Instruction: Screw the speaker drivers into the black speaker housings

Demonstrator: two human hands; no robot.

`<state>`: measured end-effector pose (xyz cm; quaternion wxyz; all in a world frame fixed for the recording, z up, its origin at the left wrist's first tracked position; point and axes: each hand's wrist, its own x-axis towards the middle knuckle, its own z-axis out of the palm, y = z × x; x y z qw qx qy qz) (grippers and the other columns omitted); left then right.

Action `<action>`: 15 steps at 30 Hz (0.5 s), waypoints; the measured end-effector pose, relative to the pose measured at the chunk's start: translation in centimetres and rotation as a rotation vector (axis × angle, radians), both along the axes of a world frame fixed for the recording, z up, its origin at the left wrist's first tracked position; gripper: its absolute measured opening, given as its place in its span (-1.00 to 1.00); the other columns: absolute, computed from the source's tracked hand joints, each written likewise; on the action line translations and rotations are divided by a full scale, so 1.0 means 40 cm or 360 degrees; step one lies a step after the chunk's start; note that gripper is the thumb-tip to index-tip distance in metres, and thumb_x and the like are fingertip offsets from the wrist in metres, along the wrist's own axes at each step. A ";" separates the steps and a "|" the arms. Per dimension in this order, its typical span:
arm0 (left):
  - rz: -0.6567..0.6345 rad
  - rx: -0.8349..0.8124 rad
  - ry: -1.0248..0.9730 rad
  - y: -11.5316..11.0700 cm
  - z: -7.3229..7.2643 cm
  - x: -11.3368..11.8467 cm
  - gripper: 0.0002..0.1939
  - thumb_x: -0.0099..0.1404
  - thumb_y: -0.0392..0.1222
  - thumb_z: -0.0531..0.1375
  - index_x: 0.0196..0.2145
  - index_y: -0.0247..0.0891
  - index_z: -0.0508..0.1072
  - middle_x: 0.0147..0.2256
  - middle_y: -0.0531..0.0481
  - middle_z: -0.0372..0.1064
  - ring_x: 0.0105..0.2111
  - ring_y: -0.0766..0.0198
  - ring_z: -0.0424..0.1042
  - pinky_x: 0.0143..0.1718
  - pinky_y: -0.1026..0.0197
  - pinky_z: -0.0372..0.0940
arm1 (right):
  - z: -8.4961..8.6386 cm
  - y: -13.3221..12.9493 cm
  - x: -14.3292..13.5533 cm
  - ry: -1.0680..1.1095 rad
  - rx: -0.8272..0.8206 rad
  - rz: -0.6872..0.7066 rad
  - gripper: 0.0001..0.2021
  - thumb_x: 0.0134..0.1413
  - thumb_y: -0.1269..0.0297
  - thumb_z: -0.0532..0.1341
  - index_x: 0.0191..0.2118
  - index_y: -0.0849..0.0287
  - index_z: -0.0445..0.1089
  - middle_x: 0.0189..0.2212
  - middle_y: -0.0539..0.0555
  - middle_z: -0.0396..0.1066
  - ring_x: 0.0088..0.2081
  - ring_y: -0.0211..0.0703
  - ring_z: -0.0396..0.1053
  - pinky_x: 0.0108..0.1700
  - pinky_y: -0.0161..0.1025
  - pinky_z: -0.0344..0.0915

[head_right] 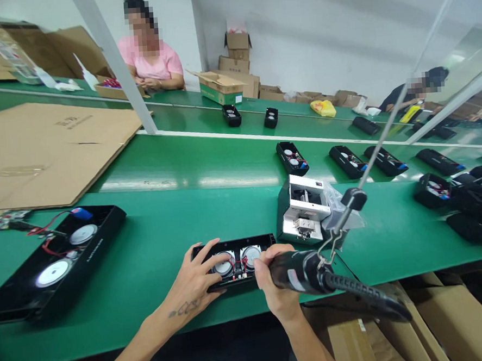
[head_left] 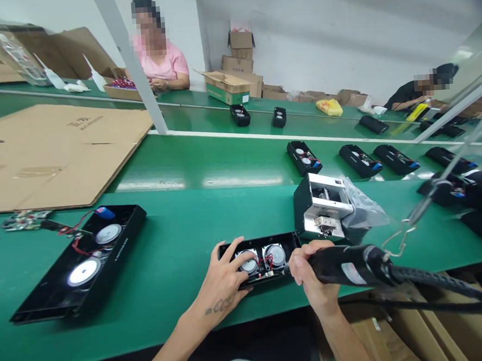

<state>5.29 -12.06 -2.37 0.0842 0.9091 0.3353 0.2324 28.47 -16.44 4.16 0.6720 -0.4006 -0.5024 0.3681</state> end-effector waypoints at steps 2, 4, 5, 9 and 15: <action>0.0006 -0.0011 -0.0023 0.003 -0.003 0.000 -0.68 0.07 -0.05 0.64 -0.36 -0.11 0.62 0.15 0.12 0.57 0.41 -0.29 0.22 0.38 -0.35 -0.09 | 0.043 0.011 0.025 0.0127 0.0023 -0.0056 -0.78 0.34 0.26 0.38 -0.05 0.00 0.33 -0.54 -0.21 0.28 -0.62 -0.32 0.24 -0.52 -0.28 0.25; 0.0011 -0.0022 -0.0033 0.007 -0.004 -0.001 -0.68 0.06 -0.05 0.65 -0.37 -0.12 0.61 0.15 0.11 0.57 0.41 -0.29 0.23 0.37 -0.35 -0.07 | 0.097 0.035 0.073 0.0236 0.0086 -0.0259 -0.70 0.25 0.28 0.43 -0.02 0.02 0.34 -0.59 -0.23 0.27 -0.65 -0.31 0.21 -0.54 -0.28 0.25; 0.0011 -0.0029 -0.0032 0.007 -0.004 -0.001 -0.68 0.07 -0.05 0.64 -0.37 -0.12 0.61 0.15 0.10 0.57 0.41 -0.29 0.23 0.37 -0.35 -0.06 | 0.123 0.052 0.105 0.0253 0.0142 -0.0420 -0.66 0.21 0.29 0.45 0.00 0.04 0.35 -0.62 -0.25 0.26 -0.66 -0.30 0.19 -0.53 -0.28 0.25; 0.0009 -0.0060 -0.0042 0.008 -0.001 -0.002 -0.70 0.10 -0.06 0.63 -0.37 -0.13 0.62 0.16 0.09 0.57 0.41 -0.28 0.24 0.37 -0.37 -0.04 | 0.175 0.138 0.231 -0.0003 0.0365 -0.1041 -0.61 0.10 0.27 0.51 -0.04 0.10 0.37 -0.64 -0.23 0.36 -0.65 -0.26 0.25 -0.45 -0.20 0.33; 0.0019 -0.0077 -0.0032 0.009 0.002 -0.002 -0.70 0.08 -0.05 0.64 -0.36 -0.11 0.63 0.15 0.11 0.58 0.41 -0.28 0.24 0.38 -0.37 -0.04 | 0.119 0.211 0.272 -0.0300 0.0152 -0.1059 -0.66 0.07 0.13 0.52 -0.27 0.09 0.35 -0.64 -0.18 0.36 -0.66 -0.23 0.30 -0.49 -0.20 0.32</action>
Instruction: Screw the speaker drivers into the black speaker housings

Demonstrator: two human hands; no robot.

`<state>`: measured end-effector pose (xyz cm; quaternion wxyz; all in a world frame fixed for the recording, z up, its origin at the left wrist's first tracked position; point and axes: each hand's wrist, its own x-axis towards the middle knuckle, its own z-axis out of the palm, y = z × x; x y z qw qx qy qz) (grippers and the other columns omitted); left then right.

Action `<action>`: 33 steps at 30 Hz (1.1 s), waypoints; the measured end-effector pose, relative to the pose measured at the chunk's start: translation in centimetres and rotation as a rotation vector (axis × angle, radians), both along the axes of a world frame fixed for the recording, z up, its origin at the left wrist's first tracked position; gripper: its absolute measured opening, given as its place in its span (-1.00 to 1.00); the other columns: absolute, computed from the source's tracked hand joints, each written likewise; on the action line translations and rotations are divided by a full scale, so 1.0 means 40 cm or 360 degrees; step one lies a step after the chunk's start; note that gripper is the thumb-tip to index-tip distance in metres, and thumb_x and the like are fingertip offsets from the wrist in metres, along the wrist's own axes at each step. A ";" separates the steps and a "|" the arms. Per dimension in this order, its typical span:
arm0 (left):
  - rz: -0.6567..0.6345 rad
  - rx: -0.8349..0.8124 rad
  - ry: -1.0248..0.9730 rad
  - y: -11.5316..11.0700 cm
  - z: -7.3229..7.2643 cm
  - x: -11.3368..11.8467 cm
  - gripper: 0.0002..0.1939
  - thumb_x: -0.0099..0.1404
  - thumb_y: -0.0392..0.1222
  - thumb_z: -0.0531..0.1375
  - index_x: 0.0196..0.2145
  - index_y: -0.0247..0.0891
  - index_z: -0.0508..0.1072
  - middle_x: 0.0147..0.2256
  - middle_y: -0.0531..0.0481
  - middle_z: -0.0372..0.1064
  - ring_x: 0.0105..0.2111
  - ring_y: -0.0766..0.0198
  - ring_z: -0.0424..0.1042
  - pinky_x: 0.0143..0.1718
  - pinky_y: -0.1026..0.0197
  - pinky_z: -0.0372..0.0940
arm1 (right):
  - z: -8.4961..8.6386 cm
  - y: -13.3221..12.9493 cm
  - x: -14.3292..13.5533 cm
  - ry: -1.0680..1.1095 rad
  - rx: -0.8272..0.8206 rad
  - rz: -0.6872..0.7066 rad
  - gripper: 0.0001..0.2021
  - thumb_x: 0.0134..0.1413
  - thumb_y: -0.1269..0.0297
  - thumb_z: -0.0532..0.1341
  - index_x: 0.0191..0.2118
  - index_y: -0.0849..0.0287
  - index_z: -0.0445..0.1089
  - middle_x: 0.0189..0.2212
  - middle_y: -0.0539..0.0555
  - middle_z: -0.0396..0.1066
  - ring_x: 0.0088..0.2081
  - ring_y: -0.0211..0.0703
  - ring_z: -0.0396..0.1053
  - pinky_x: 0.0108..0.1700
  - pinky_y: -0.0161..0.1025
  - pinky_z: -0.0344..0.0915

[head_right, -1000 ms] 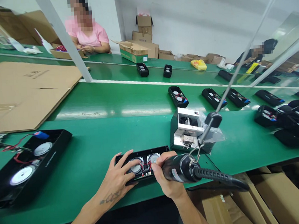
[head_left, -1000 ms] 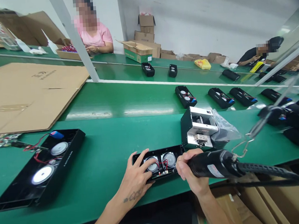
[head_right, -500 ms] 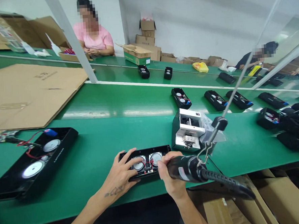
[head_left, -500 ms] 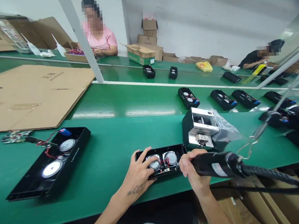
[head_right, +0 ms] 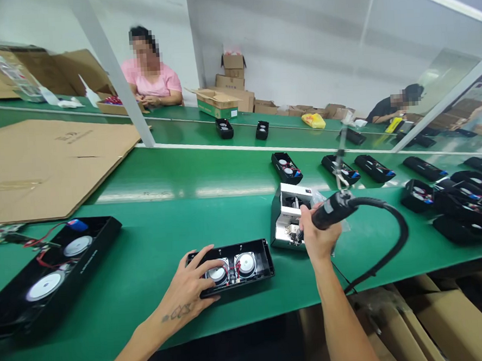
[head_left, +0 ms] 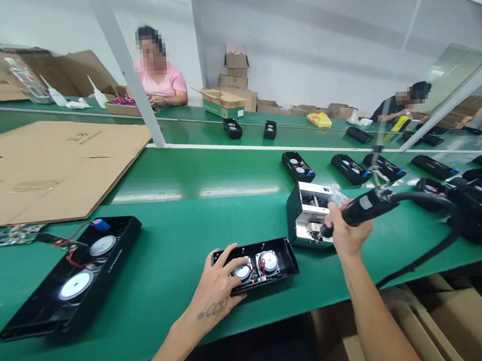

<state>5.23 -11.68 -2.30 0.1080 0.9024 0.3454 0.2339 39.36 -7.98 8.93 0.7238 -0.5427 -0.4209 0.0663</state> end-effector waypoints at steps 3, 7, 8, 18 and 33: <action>0.0003 -0.0001 0.0024 0.000 -0.002 -0.002 -0.71 0.09 -0.05 0.63 -0.37 -0.12 0.63 0.17 0.10 0.57 0.42 -0.27 0.22 0.40 -0.36 -0.06 | -0.005 0.001 -0.011 -0.0021 -0.0123 0.0106 -0.64 0.04 0.10 0.53 -0.29 0.09 0.35 -0.62 -0.16 0.35 -0.65 -0.24 0.30 -0.51 -0.21 0.31; -0.0004 0.0014 -0.0008 0.000 -0.010 -0.003 -0.70 0.08 -0.06 0.64 -0.39 -0.13 0.62 0.16 0.10 0.57 0.43 -0.28 0.21 0.40 -0.36 -0.09 | 0.009 -0.035 -0.022 -0.0013 -0.0386 0.0452 -0.65 0.05 0.12 0.54 -0.23 0.09 0.40 -0.66 -0.17 0.31 -0.67 -0.25 0.24 -0.57 -0.23 0.23; -0.0008 0.0014 -0.0012 0.000 -0.012 -0.003 -0.70 0.09 -0.06 0.63 -0.38 -0.13 0.62 0.16 0.09 0.57 0.43 -0.28 0.21 0.40 -0.36 -0.09 | 0.011 -0.051 -0.027 0.0022 -0.0439 0.0560 -0.66 0.07 0.13 0.54 -0.21 0.09 0.41 -0.67 -0.18 0.30 -0.68 -0.26 0.22 -0.58 -0.24 0.21; -0.0009 -0.0035 0.0038 -0.008 0.005 0.004 -0.73 0.14 -0.05 0.61 -0.32 -0.11 0.65 0.17 0.07 0.56 0.44 -0.27 0.19 0.38 -0.36 -0.09 | 0.042 -0.179 -0.136 0.0453 -0.0347 0.1200 -0.75 0.29 0.27 0.42 -0.01 0.03 0.41 -0.63 -0.21 0.29 -0.69 -0.32 0.19 -0.59 -0.30 0.21; -0.0006 -0.0025 0.0016 -0.002 -0.011 0.000 -0.78 0.17 -0.08 0.59 -0.35 -0.11 0.65 0.17 0.07 0.55 0.44 -0.26 0.19 0.40 -0.35 -0.07 | 0.013 0.013 0.020 0.0139 0.0084 0.0035 -0.62 0.00 0.12 0.56 -0.21 0.13 0.41 -0.64 -0.18 0.38 -0.67 -0.26 0.29 -0.51 -0.24 0.30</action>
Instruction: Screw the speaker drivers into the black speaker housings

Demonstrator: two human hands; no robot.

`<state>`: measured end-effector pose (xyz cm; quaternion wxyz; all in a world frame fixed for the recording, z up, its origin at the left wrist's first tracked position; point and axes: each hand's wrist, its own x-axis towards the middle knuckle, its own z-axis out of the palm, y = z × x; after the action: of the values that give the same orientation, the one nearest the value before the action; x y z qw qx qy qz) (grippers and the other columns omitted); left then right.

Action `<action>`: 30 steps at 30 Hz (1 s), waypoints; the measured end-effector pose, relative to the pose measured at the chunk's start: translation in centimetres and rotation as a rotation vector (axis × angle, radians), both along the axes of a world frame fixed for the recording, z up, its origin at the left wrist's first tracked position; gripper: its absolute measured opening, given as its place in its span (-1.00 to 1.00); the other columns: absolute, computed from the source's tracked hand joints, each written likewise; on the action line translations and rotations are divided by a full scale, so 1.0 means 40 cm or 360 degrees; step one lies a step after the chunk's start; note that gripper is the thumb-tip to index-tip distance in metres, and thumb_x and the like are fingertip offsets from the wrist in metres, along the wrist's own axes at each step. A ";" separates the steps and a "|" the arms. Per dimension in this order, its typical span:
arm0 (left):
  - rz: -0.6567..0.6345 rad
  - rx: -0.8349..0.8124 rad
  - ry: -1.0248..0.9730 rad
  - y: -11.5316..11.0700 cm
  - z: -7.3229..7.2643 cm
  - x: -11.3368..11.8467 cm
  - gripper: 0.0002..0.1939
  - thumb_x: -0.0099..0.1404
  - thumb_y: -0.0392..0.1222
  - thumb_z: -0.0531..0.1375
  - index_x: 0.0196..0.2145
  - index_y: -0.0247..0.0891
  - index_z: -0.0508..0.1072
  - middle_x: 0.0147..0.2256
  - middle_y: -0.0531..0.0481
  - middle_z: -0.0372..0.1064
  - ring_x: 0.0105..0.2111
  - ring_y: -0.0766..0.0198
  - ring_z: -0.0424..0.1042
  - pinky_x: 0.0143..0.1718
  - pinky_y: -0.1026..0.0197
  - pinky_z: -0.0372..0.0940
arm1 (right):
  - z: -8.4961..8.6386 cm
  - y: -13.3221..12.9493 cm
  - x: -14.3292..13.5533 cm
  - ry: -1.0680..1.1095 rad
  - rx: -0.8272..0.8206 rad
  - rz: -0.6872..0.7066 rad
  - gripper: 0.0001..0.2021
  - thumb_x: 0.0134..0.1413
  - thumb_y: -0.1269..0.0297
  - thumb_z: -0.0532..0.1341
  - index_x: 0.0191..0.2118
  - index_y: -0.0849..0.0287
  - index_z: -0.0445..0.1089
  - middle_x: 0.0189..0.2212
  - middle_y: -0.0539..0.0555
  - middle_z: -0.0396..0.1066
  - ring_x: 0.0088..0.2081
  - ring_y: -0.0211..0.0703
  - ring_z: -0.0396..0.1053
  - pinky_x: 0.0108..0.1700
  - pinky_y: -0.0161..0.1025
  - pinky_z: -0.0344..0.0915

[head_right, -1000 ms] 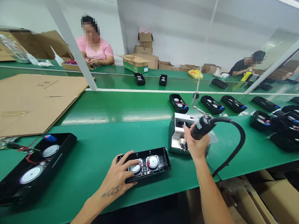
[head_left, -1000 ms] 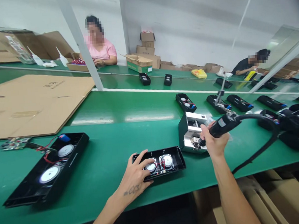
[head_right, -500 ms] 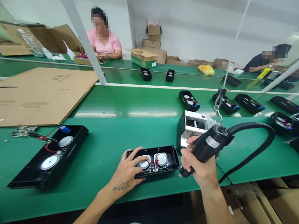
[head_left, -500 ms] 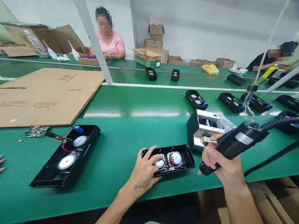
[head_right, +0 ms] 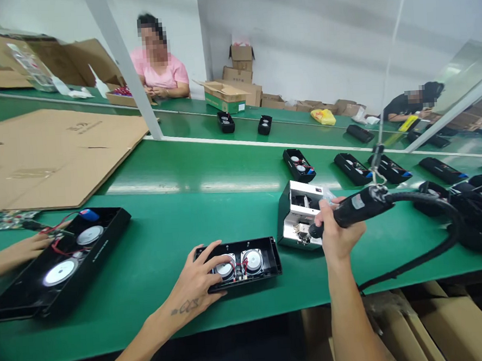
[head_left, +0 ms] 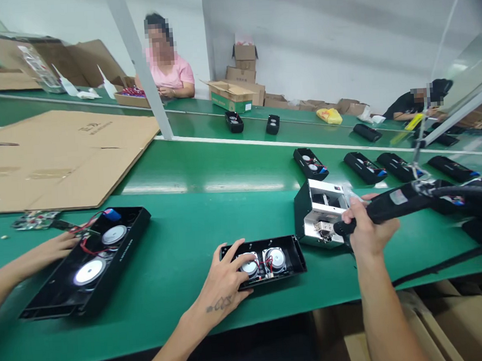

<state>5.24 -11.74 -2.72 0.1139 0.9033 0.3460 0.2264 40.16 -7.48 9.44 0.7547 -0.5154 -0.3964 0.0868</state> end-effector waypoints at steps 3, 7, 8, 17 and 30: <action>-0.0004 -0.0001 -0.0009 -0.001 0.000 -0.001 -0.75 0.16 -0.06 0.60 -0.36 -0.12 0.64 0.17 0.08 0.56 0.44 -0.25 0.20 0.40 -0.35 -0.08 | -0.019 0.011 0.000 -0.0042 -0.0046 0.0006 -0.59 0.00 0.05 0.55 -0.22 0.12 0.39 -0.65 -0.21 0.33 -0.68 -0.28 0.28 -0.51 -0.25 0.31; 0.0008 -0.0014 -0.0026 -0.002 0.006 -0.002 -0.74 0.14 -0.07 0.61 -0.36 -0.12 0.63 0.18 0.07 0.56 0.44 -0.27 0.19 0.39 -0.37 -0.07 | -0.022 0.002 -0.008 -0.0055 -0.0212 0.0140 -0.58 0.00 0.02 0.55 -0.25 0.13 0.39 -0.66 -0.19 0.31 -0.69 -0.29 0.26 -0.57 -0.28 0.27; 0.0010 -0.0009 -0.0029 -0.002 0.007 -0.002 -0.73 0.13 -0.07 0.62 -0.36 -0.12 0.63 0.18 0.07 0.56 0.43 -0.28 0.20 0.39 -0.38 -0.07 | -0.025 -0.008 -0.011 -0.0066 -0.0317 0.0214 -0.58 0.00 0.02 0.56 -0.25 0.14 0.40 -0.67 -0.18 0.31 -0.69 -0.28 0.25 -0.58 -0.29 0.24; 0.0009 -0.0022 0.0019 -0.002 0.016 0.001 -0.75 0.12 -0.09 0.62 -0.35 -0.11 0.65 0.17 0.05 0.56 0.44 -0.26 0.19 0.42 -0.37 -0.09 | -0.085 -0.151 -0.032 0.0172 -0.0524 0.0664 -0.60 0.08 0.12 0.56 -0.07 0.13 0.46 -0.58 -0.13 0.37 -0.60 -0.24 0.31 -0.50 -0.25 0.26; 0.0014 -0.0032 0.0067 -0.009 0.017 0.003 -0.80 0.18 -0.05 0.58 -0.32 -0.09 0.68 0.17 0.03 0.55 0.45 -0.24 0.18 0.42 -0.37 -0.07 | 0.026 -0.219 -0.229 0.0460 0.0051 0.1142 -0.90 0.32 0.26 0.34 -0.11 0.01 0.43 -0.64 -0.19 0.15 -0.68 -0.33 0.08 -0.56 -0.32 0.19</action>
<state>5.37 -12.11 -2.03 0.1149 0.9052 0.3545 0.2045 31.02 -16.22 10.50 0.7323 -0.3147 -0.4425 0.4109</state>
